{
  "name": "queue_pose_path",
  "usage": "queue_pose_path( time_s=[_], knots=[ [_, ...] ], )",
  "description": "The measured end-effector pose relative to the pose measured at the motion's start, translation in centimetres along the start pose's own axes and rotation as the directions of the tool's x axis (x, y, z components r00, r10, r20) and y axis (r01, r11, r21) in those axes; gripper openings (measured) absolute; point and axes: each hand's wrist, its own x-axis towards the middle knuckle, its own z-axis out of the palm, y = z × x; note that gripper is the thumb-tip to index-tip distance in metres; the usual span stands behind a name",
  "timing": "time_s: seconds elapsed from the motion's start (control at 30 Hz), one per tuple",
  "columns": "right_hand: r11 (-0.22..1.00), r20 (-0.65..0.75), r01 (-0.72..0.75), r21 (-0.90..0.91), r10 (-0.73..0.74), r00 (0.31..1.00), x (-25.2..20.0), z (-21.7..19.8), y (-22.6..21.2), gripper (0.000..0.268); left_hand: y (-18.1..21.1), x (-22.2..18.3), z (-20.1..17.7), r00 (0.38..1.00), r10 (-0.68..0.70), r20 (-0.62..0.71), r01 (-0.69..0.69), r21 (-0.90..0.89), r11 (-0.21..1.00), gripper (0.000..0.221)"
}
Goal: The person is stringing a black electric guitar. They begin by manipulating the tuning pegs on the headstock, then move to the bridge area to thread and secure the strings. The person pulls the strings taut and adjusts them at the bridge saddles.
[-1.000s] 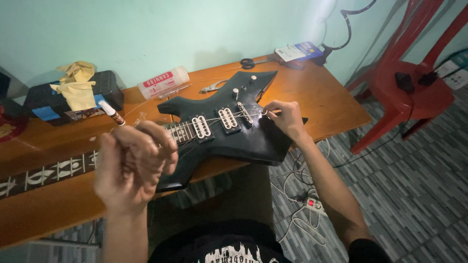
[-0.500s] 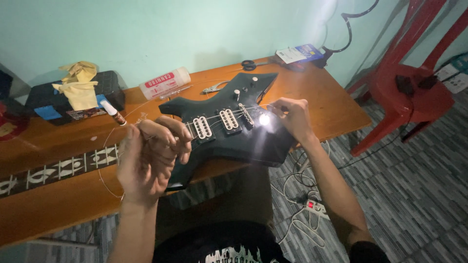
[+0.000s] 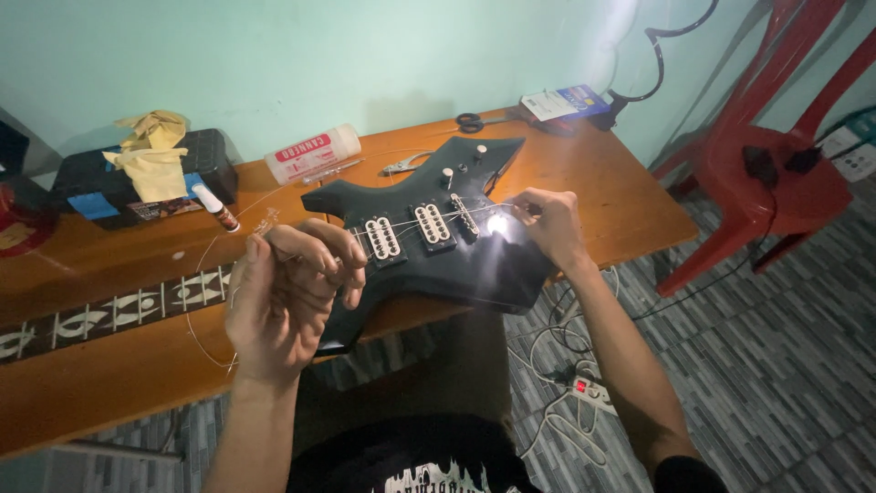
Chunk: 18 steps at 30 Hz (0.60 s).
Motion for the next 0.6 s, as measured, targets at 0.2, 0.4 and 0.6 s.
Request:
queue_pose_path(
  time_s=[0.2, 0.4, 0.6],
  knots=[
    [0.997, 0.022, -0.043, 0.057, 0.042, 0.999, 0.2, -0.5, -2.1, 0.006, 0.2, 0.0, -0.1, 1.000, -0.004, -0.006, 0.004, 0.015, 1.000, 0.044],
    [0.991, 0.084, 0.013, 0.132, -0.024, 0.996, 0.0, -1.8, -4.5, 0.018, -2.5, 0.2, -2.7, 0.999, 0.043, -0.006, -0.042, 0.115, 0.992, 0.060],
    [0.988, 0.034, 0.157, 0.006, -0.157, 0.987, 0.9, -2.9, -8.2, 0.021, -2.3, 0.8, -2.0, 0.998, 0.041, 0.049, -0.045, 0.066, 0.997, 0.057]
  ],
)
